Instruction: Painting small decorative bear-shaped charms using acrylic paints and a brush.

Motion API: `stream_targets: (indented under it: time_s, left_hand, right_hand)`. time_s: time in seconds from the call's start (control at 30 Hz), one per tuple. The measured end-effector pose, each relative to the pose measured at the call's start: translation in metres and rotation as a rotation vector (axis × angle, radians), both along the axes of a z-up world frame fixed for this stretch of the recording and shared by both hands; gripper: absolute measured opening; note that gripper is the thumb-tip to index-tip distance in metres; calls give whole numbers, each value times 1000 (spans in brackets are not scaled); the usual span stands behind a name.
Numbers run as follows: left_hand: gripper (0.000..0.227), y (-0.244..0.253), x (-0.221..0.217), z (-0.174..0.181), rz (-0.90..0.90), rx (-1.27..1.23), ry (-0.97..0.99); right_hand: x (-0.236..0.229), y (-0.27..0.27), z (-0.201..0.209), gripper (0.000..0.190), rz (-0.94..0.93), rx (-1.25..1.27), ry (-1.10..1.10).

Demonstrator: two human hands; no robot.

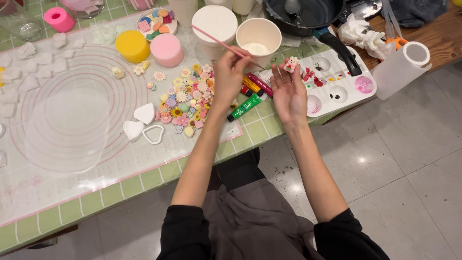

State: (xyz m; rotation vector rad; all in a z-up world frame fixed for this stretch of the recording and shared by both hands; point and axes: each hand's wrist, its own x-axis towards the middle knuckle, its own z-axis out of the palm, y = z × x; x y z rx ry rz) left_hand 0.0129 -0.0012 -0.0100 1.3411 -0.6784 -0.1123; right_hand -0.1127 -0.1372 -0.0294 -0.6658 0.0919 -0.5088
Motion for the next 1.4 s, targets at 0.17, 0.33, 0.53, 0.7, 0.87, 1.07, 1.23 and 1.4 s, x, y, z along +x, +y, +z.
stream_targets:
  time_s: [0.17, 0.33, 0.53, 0.7, 0.87, 1.07, 1.23, 1.4]
  left_hand:
    - [7, 2, 10, -13, -74, -223, 236]
    - [10, -2, 5, -13, 22, -52, 72]
    - [10, 1, -17, 15, 198, 73, -120]
    - [9, -6, -79, 74, 115, -304, 18]
    - [4, -56, -154, 80, 96, -156, -347]
    - [13, -114, -157, 45, -124, -45, 31]
    - [13, -132, -145, 26, 16, 197, -127]
    - [15, -132, -147, 23, 28, 260, -233]
  right_hand:
    - [-1, -3, -5, 37, -2, 21, -9]
    - [0, -2, -6, 37, -4, 17, -24]
    - [0, -1, -11, 36, -25, 26, -88]
    - [-6, 12, -12, 38, -19, 55, -146]
    - [13, 28, -35, 35, 160, 141, -227]
    - [10, 26, -24, 38, 426, 333, -287]
    - [12, 26, -26, 39, 506, 456, -266]
    - [13, 24, -27, 38, 489, 464, -268]
